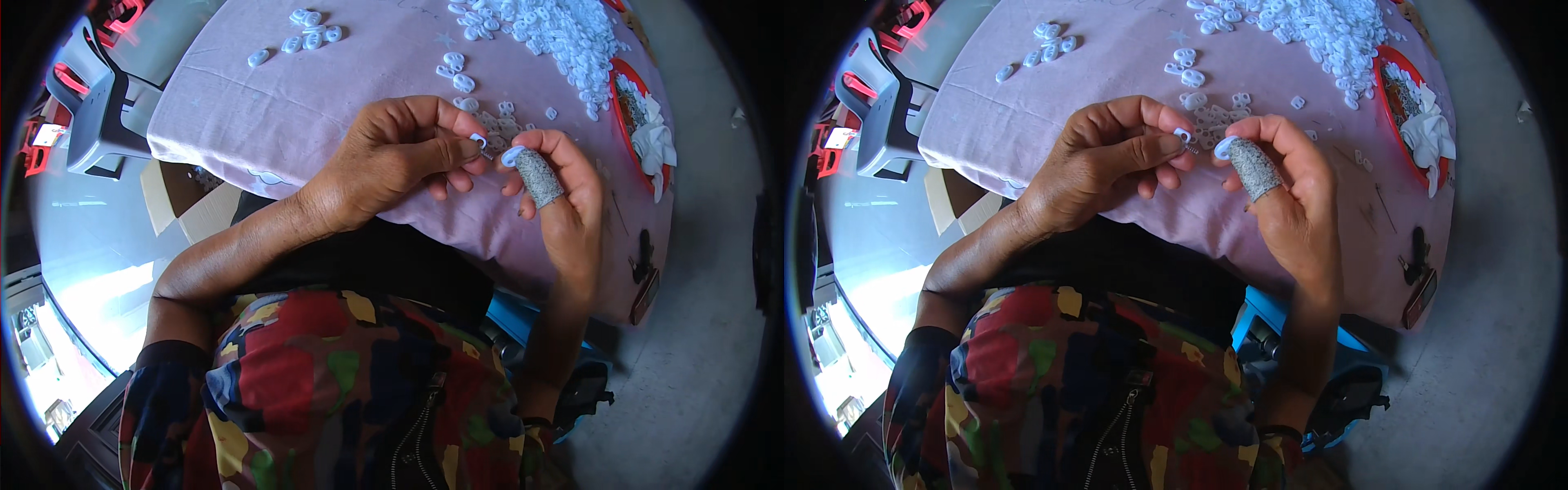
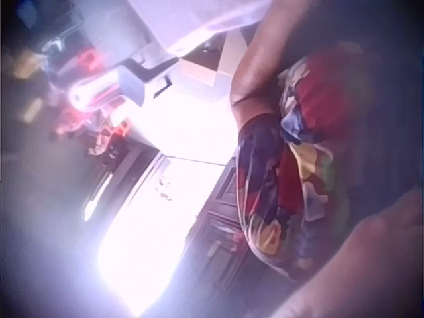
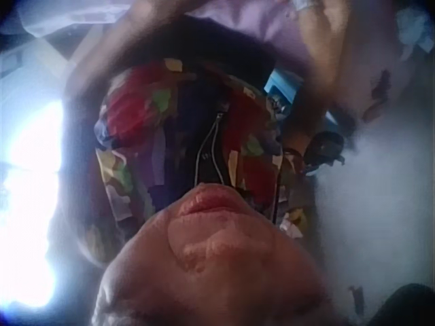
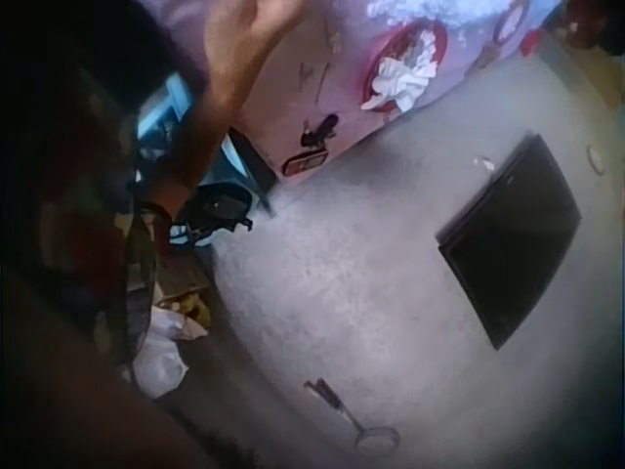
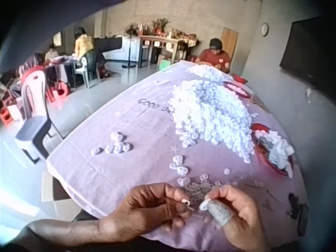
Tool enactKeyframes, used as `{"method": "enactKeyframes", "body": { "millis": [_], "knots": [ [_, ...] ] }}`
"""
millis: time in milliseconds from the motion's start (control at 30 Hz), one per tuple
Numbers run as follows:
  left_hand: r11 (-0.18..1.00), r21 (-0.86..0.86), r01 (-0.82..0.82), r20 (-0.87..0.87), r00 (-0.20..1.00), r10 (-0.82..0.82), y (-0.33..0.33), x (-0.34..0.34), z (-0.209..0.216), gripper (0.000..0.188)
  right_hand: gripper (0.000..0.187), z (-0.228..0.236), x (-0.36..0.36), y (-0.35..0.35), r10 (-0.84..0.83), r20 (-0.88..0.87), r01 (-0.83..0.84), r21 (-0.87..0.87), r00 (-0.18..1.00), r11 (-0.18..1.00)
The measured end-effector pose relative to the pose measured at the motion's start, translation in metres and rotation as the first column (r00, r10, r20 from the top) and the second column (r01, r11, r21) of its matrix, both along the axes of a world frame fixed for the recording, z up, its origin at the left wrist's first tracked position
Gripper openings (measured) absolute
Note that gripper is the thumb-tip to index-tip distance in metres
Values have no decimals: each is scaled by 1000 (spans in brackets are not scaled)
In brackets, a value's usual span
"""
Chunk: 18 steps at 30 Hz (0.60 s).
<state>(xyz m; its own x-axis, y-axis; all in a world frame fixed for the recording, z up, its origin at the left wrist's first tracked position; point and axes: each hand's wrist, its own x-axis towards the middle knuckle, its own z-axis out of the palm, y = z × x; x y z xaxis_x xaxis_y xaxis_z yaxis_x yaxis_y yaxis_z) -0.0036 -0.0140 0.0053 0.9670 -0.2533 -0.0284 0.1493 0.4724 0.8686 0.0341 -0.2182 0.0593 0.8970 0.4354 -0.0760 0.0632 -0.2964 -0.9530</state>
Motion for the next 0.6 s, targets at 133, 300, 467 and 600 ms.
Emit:
{"method": "enactKeyframes", "body": {
  "millis": [133,300,467,600],
  "knots": [
    [1000,5,-9,16,1000,9,-2,1,-1,19,20,-13,-11,3,3,21,-6,162,1000,987],
    [999,46,-15,22,1000,14,-2,-2,0,18,25,-19,-21,3,-42,57,32,175,997,984],
    [990,135,-34,65,998,25,-5,-4,3,16,28,-29,-21,1,-46,108,19,236,993,971],
    [988,144,-51,82,996,40,-6,-4,3,16,28,-39,-22,1,-45,197,-3,236,979,972]
  ]
}}
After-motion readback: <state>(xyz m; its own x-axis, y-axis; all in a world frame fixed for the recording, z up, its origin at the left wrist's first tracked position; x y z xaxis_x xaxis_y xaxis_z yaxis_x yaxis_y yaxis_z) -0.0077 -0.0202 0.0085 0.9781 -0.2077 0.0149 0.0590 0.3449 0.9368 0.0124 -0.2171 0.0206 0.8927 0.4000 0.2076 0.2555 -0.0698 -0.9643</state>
